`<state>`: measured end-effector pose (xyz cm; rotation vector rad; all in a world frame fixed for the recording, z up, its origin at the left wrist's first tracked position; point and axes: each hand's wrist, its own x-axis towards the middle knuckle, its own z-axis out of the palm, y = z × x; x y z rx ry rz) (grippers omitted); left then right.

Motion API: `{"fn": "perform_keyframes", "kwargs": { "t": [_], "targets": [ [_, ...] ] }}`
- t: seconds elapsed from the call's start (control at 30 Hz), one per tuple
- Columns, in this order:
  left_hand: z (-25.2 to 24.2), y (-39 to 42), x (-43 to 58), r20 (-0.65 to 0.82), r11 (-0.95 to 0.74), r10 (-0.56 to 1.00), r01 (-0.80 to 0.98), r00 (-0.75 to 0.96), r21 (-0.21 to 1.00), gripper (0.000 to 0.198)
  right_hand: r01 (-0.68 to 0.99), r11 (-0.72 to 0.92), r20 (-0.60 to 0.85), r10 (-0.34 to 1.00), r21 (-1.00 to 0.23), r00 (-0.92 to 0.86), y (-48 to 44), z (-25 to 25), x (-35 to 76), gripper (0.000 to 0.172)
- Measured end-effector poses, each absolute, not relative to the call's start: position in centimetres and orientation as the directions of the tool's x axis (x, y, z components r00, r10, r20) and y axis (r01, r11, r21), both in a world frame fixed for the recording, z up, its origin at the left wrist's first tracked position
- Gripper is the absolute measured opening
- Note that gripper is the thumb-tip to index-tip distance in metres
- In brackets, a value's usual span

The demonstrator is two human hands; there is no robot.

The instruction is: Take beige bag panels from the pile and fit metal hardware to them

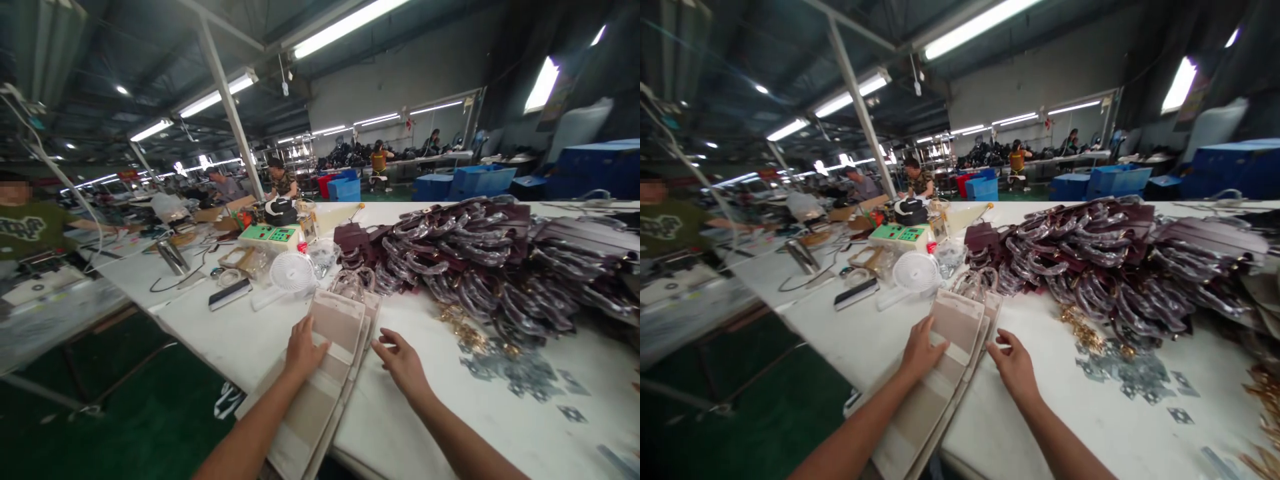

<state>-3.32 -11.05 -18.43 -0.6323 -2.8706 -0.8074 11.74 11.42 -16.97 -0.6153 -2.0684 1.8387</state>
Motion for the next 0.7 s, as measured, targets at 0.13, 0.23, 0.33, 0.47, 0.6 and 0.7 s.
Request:
{"fn": "perform_keyframes", "kwargs": {
  "t": [0.13,0.23,0.33,0.47,0.6,0.7],
  "targets": [
    [-18.7,-11.2,-3.8,0.199,0.739,0.261,0.328,-0.945,0.588,0.098,0.099,0.182,-0.001,0.473,-0.978,-0.881,11.4,-15.5,6.5,0.084],
    [-18.7,-11.0,-4.3,0.139,0.666,0.196,0.236,-0.971,0.708,0.104,0.102,0.224,0.017,0.474,-0.969,-0.881,11.2,-14.7,3.6,0.062],
    [-18.2,-10.8,-4.4,0.118,0.585,0.148,0.183,-0.982,0.79,0.1,0.023,0.255,0.095,0.439,-0.967,-0.893,10.2,-13.5,3.1,0.04],
    [-15.7,-10.8,-3.6,0.174,0.426,0.08,0.191,-0.982,0.884,0.102,-0.113,0.195,0.173,0.329,-0.974,-0.928,8.3,-10.8,7.0,0.044],
    [-12.1,-11.5,-1.2,0.145,0.194,0.246,0.195,-0.959,0.961,0.094,-0.089,0.21,0.16,0.352,-0.974,-0.922,8.2,-9.3,15.0,0.065],
    [-10.1,-12.2,1.4,0.099,0.056,0.471,0.141,-0.876,0.988,0.082,0.005,0.288,0.124,0.428,-0.958,-0.895,10.0,-10.9,20.6,0.072]
  ]
}}
